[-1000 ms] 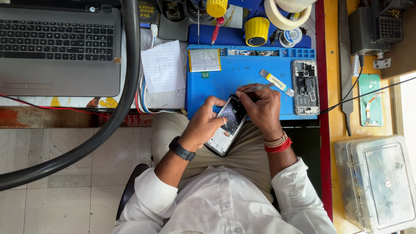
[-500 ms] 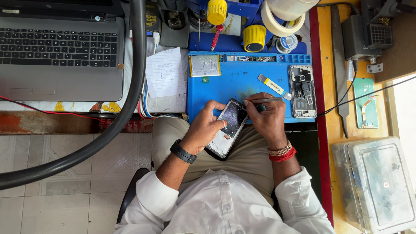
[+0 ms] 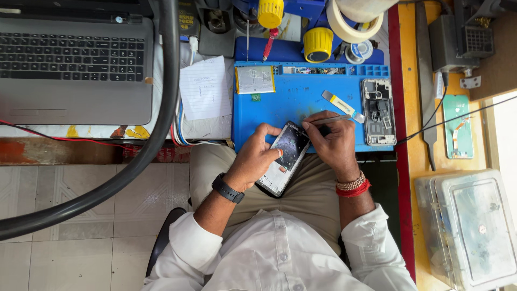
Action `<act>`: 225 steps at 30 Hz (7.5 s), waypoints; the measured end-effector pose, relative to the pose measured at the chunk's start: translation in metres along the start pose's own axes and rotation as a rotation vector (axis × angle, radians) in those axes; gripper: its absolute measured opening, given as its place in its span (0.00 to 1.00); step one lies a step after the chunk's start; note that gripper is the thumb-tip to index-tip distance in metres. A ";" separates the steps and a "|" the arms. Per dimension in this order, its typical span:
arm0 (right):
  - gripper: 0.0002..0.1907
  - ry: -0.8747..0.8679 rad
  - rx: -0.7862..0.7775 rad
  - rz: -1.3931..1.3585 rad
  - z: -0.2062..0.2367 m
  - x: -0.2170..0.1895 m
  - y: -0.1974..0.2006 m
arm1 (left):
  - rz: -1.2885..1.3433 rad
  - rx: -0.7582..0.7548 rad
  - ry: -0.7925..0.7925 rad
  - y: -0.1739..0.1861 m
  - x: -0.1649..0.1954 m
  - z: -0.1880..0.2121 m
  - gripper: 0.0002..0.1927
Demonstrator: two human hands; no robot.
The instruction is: The person repairs a disassembled smartphone at a workbench, holding the phone body in one hand while using a pointed hand tool with the other to pry and work around the screen and frame. They reposition the phone repeatedly and continue working on its edges and interior throughout the episode.
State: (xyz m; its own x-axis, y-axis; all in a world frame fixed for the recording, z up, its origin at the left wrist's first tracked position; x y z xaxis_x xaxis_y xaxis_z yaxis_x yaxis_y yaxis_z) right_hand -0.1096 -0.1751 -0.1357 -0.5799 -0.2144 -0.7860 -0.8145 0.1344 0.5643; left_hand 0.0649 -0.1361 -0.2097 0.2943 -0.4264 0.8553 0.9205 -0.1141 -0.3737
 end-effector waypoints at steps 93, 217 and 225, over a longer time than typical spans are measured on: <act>0.07 -0.327 -0.100 -0.400 0.023 0.083 -0.049 | -0.764 -0.146 -0.316 0.014 0.031 -0.005 0.22; 0.13 0.204 0.283 0.156 0.066 0.017 0.048 | -0.768 0.348 -0.324 -0.058 0.024 -0.114 0.21; 0.11 0.220 0.341 0.151 0.068 0.017 0.052 | -0.781 0.348 -0.373 -0.064 0.032 -0.116 0.20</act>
State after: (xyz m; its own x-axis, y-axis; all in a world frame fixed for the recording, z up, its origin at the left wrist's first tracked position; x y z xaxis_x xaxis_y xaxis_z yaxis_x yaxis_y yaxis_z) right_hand -0.1630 -0.1058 -0.1364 -0.7063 -0.3637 -0.6073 -0.7003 0.4845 0.5243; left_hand -0.0141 -0.2465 -0.2001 -0.4323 -0.0191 0.9015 0.8999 0.0543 0.4326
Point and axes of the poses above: each hand's wrist, its own z-axis away from the middle knuckle, its own y-axis out of the back of the hand, x = y × z, the point moved 6 cm from there along -z, towards the middle knuckle, and after that the axes turned 7 degrees about x, right-handed, at the moved point
